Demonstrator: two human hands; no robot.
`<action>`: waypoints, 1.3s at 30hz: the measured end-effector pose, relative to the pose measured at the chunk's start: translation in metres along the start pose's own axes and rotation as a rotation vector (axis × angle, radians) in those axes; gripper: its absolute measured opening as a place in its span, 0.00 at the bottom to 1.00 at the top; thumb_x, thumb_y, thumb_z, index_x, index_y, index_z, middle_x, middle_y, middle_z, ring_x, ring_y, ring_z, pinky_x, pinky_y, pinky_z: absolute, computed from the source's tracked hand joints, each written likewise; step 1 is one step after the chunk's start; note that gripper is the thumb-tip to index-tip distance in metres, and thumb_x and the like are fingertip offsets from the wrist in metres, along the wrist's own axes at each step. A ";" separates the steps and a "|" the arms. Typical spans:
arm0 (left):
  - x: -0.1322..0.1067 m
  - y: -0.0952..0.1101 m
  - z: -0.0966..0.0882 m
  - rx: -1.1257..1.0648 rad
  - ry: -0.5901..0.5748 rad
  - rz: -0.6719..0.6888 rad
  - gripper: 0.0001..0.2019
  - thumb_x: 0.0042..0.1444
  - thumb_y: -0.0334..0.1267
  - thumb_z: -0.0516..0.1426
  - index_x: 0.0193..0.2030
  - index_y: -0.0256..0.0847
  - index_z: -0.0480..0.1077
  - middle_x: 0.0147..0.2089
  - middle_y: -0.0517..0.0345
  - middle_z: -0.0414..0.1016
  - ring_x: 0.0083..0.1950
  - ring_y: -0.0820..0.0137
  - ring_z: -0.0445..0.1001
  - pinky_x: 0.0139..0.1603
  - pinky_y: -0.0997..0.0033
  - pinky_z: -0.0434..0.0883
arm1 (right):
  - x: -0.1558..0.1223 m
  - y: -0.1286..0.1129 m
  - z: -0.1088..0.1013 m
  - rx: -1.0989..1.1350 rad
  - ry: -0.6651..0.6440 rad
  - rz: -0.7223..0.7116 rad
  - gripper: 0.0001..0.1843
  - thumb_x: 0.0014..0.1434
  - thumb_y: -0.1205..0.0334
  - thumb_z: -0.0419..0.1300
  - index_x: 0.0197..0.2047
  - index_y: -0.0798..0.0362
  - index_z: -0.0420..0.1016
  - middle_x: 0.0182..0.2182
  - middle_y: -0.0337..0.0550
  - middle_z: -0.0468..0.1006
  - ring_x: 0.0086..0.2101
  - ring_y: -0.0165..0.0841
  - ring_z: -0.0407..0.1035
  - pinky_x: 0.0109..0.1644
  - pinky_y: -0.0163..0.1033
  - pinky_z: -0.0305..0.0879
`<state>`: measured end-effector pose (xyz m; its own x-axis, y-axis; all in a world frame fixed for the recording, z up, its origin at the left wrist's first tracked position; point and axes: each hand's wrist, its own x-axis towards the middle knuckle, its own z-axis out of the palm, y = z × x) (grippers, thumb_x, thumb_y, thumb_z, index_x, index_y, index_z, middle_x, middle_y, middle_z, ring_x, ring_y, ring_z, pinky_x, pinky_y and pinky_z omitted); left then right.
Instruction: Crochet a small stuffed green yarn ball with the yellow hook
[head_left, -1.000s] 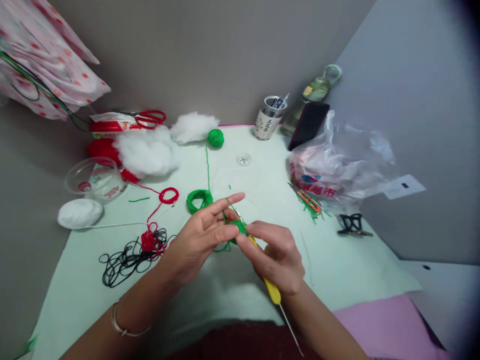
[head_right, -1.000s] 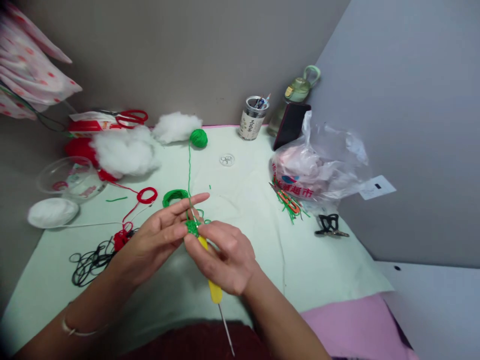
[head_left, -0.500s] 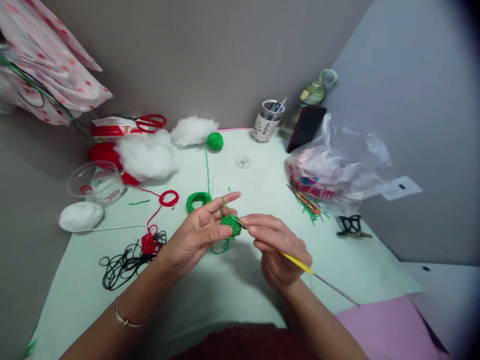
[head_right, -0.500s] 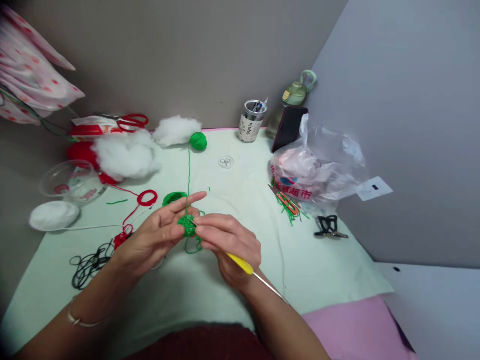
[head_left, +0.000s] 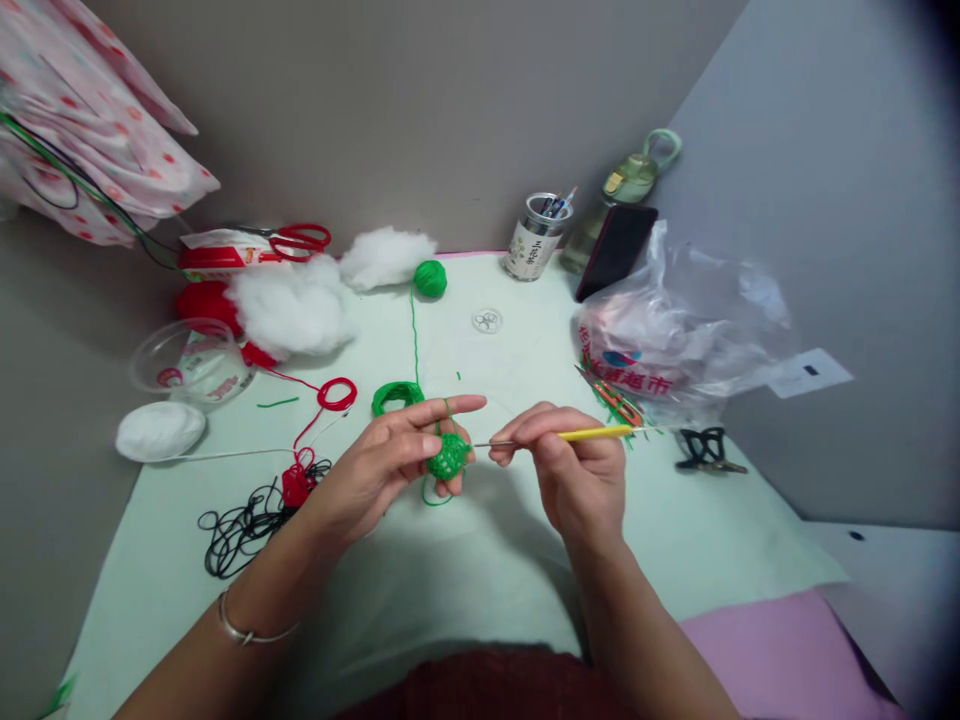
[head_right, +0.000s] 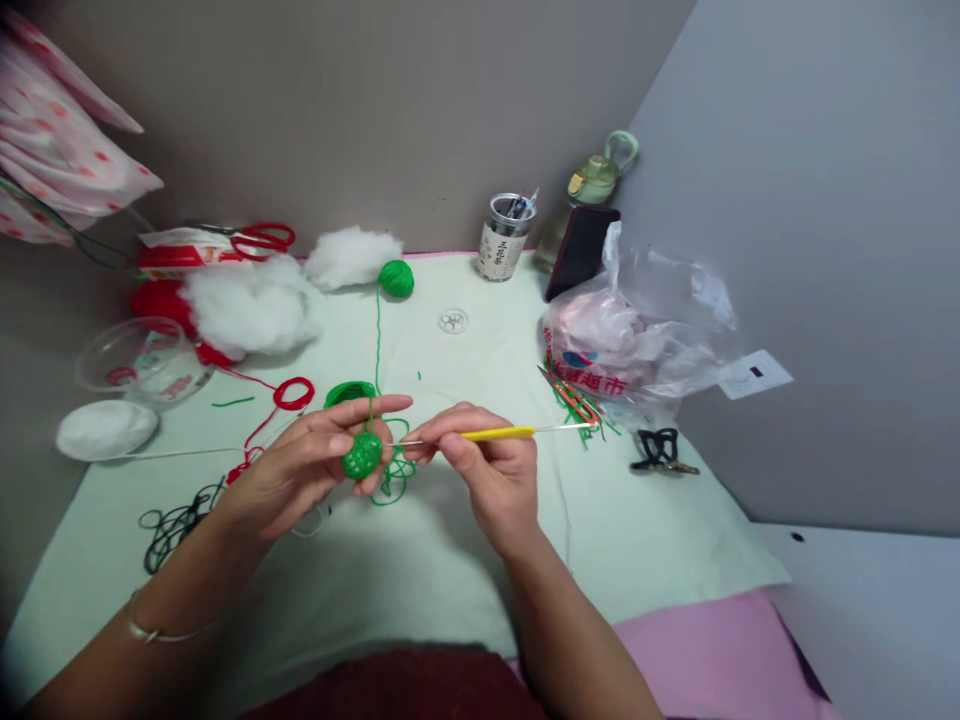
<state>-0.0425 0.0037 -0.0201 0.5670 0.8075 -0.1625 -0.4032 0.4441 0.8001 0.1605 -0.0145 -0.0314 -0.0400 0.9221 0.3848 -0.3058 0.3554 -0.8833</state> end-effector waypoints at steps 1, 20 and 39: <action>0.000 0.000 0.000 -0.006 -0.007 -0.008 0.22 0.59 0.42 0.64 0.60 0.44 0.79 0.39 0.56 0.76 0.31 0.72 0.76 0.35 0.71 0.72 | 0.001 0.000 0.000 0.044 0.001 0.034 0.07 0.69 0.59 0.64 0.42 0.48 0.85 0.34 0.43 0.85 0.32 0.33 0.80 0.36 0.40 0.79; 0.003 -0.007 -0.003 -0.115 -0.086 -0.056 0.19 0.68 0.41 0.56 0.62 0.38 0.77 0.35 0.54 0.78 0.25 0.77 0.71 0.28 0.77 0.67 | 0.004 -0.002 -0.002 0.128 -0.042 0.154 0.08 0.69 0.59 0.64 0.42 0.48 0.86 0.34 0.41 0.83 0.32 0.30 0.78 0.37 0.35 0.75; 0.000 -0.010 0.008 0.177 0.125 0.137 0.33 0.56 0.36 0.70 0.69 0.46 0.70 0.45 0.56 0.78 0.46 0.68 0.78 0.50 0.68 0.75 | 0.001 -0.002 0.008 -0.227 -0.077 -0.049 0.10 0.68 0.62 0.64 0.46 0.40 0.87 0.40 0.42 0.87 0.43 0.38 0.79 0.48 0.46 0.77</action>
<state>-0.0325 -0.0034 -0.0239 0.4187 0.9018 -0.1070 -0.3315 0.2615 0.9065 0.1536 -0.0155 -0.0268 -0.1053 0.8918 0.4401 -0.0874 0.4325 -0.8974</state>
